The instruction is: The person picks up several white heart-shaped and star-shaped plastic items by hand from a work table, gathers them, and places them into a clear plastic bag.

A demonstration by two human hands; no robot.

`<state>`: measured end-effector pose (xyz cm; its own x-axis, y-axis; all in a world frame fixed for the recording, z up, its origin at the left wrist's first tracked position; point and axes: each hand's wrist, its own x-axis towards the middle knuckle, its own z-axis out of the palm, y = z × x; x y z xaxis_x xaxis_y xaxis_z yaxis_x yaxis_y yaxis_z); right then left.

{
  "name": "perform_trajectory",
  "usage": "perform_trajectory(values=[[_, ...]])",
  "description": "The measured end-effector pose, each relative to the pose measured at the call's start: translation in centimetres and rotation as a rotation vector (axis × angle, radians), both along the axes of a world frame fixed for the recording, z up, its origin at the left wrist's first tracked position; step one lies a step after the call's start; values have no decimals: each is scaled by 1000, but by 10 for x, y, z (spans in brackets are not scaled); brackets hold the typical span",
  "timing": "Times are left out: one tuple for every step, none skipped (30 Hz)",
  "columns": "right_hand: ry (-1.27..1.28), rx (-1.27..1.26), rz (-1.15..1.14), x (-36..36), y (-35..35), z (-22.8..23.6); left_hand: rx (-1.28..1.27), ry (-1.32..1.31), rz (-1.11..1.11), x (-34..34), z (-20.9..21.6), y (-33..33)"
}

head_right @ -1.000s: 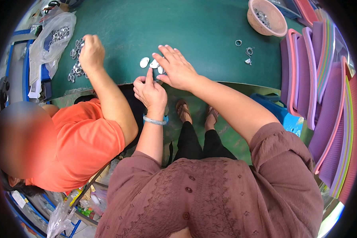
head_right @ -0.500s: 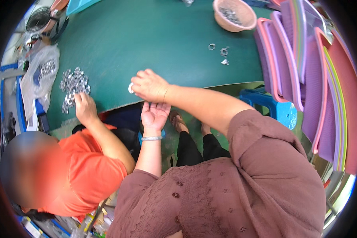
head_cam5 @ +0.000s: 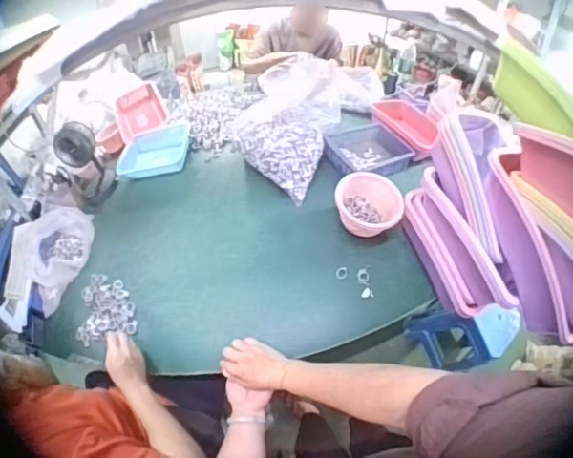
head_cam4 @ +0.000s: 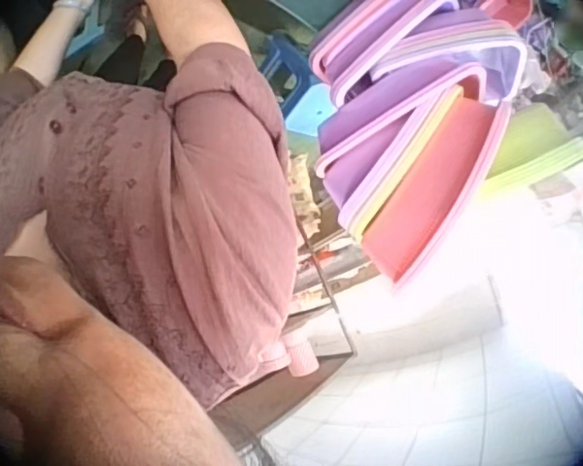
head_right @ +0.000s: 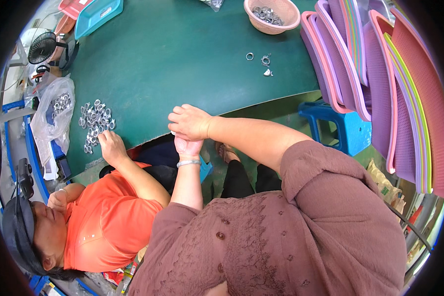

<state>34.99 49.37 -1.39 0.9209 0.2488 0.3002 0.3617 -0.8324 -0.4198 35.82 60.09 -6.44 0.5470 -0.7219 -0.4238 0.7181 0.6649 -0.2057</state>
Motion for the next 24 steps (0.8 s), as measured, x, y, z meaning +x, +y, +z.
perform_trajectory(values=[[27, 5, 16, -3, -2, 2, 65, -39, -8, -1, 2, 1], [56, 17, 40, -6, -1, 3, 45, -87, -29, -3, -2, 5], [61, 49, 35, -10, 0, 4, 22, -136, -52, -5, -11, 9], [66, 80, 31, -16, 1, 4, 1, -185, -76, -7, -20, 14], [69, 105, 25, -21, -1, 6, -67, -128, -79, -7, -22, 13], [68, 149, 15, -28, 0, 6, -59, -158, -95, -11, -22, 16], [67, 193, 5, -37, 2, 4, -50, -188, -112, -16, -22, 19], [69, 235, -1, -45, 5, 4, -42, -216, -124, -22, -20, 21], [132, 271, -16, -54, 8, 7, 59, -276, -137, -31, 14, 9], [172, 303, -41, -62, 8, 11, 97, -258, -146, -40, 22, 6], [211, 338, -68, -70, 10, 18, 138, -241, -159, -49, 30, 6], [250, 373, -96, -78, 12, 24, 179, -223, -172, -56, 39, 7], [171, 536, -205, -84, 14, 23, 97, -235, -192, -60, 47, 8], [223, 891, -410, -83, 16, 24, -133, -21, -156, -64, 22, 19], [406, 1259, -499, -79, 6, 40, -84, 37, -169, -63, 42, 9], [599, 1624, -588, -74, -6, 55, -35, 95, -184, -62, 62, -1], [509, 1714, -590, -69, -17, 61, -80, 87, -166, -60, 67, -9], [419, 1808, -591, -63, -24, 70, -134, 76, -178, -53, 73, -16], [362, 1811, -570, -61, -33, 81, -87, 61, -174, -51, 80, -18], [324, 1829, -544, -64, -42, 91, -43, 50, -173, -48, 87, -21], [279, 1806, -521, -67, -49, 103, -84, 31, -179, -43, 91, -23], [234, 1783, -498, -70, -57, 112, -126, 11, -187, -37, 96, -26], [192, 1757, -503, -79, -61, 116, -104, 10, -186, -35, 99, -29], [189, 1727, -532, -91, -63, 116, -142, 0, -197, -33, 98, -30]])
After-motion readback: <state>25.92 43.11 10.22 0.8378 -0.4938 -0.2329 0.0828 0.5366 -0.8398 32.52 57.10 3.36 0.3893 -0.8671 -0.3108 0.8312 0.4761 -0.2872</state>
